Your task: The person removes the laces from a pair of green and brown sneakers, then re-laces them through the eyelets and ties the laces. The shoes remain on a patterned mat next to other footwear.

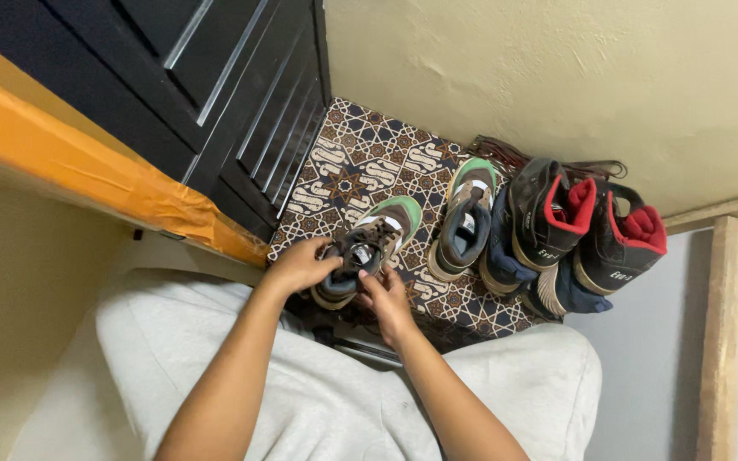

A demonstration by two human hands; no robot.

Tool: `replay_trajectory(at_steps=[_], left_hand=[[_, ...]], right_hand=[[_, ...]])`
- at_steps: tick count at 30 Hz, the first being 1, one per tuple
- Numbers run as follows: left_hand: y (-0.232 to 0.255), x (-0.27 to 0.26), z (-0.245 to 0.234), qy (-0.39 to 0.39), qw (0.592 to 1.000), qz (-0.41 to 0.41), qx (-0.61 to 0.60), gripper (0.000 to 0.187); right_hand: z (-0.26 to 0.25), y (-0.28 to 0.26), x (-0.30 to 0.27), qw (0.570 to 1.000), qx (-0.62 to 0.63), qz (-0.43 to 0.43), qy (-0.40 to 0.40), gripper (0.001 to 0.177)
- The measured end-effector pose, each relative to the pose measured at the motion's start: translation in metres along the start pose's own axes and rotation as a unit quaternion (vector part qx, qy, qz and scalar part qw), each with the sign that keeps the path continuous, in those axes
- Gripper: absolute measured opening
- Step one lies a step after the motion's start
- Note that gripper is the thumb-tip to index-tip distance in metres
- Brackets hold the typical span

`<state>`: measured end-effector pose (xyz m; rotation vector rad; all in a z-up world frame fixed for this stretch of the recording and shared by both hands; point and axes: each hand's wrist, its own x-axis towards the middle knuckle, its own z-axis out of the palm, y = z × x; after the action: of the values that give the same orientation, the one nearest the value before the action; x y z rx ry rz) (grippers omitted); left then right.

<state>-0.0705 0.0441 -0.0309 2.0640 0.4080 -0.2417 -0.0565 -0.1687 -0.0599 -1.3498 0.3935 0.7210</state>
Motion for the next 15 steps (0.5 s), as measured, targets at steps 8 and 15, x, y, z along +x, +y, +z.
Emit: replay_trajectory(at_steps=[8,15], left_hand=[[0.02,-0.002,-0.001,-0.012,0.996,-0.092,0.001,0.043],[0.032,0.02,-0.014,0.167,0.976,-0.061,-0.125,0.047]], right_hand=[[0.023,-0.014,0.006,0.988,-0.088,-0.123,0.012,0.068],[0.049,-0.053,0.068,0.959,-0.183,-0.211,0.042,0.062]])
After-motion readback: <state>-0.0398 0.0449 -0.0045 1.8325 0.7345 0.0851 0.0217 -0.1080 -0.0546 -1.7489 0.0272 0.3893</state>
